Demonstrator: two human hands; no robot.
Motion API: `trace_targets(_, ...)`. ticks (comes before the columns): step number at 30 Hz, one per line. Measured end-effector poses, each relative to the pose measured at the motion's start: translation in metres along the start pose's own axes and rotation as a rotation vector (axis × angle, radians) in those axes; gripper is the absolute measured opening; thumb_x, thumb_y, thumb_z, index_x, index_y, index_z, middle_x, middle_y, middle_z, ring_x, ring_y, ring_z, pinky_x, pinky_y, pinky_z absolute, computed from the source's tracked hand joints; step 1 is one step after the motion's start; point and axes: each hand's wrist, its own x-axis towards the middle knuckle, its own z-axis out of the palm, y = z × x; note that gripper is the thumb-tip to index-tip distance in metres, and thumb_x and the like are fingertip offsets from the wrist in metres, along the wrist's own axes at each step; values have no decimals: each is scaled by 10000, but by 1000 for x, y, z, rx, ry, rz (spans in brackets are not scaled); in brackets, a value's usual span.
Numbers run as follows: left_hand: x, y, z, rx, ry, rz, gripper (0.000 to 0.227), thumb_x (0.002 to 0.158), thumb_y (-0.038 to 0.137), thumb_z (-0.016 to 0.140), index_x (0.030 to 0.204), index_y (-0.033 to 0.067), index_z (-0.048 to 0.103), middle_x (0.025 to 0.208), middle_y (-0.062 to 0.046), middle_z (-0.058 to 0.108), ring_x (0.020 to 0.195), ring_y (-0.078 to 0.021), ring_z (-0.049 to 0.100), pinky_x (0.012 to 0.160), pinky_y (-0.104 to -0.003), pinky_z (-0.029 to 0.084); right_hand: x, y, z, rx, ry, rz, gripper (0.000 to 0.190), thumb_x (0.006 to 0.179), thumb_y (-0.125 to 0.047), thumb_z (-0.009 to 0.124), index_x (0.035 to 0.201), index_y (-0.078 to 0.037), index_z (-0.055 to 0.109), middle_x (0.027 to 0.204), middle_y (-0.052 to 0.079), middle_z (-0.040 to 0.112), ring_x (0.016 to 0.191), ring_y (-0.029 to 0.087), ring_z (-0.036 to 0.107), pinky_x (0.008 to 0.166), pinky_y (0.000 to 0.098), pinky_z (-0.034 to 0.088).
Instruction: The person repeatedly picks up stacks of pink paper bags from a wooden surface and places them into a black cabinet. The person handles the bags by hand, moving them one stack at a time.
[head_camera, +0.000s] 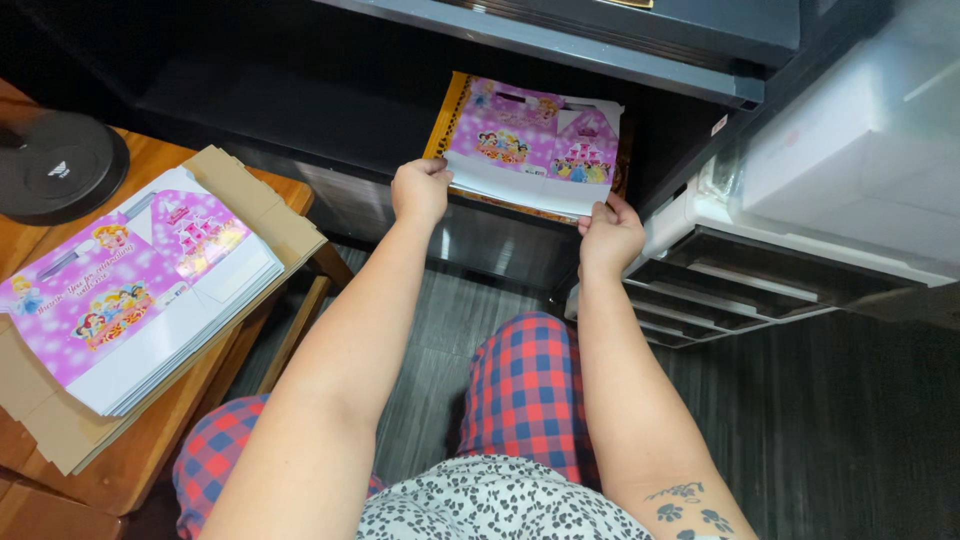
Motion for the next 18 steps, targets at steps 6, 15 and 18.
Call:
trace_targets(6,1,-4,2,56,-11,10,281,908,200,778,1186,160,779,1053,-35,797,1186,-288,696,1053,-442,540,1,7,-2,-213,80,-66,225,963,-191,718,1178,-133,754,735,15,696,542,120,707,480,178,651)
trace_targets(15,0,-10,6,45,-7,-13,298,894,214,784,1186,157,779,1051,-36,795,1172,-286,703,1043,-439,546,-8,7,-14,-393,80,-61,287,975,-216,702,1253,-209,768,848,-1,754,917,144,750,848,313,597)
trace_targets(18,0,-13,9,36,-12,-19,288,899,207,778,1183,158,781,1060,-37,795,1177,-290,700,1047,-442,545,-13,6,-14,-387,69,-59,290,977,-188,701,1260,-190,765,775,-23,708,833,126,722,821,300,585)
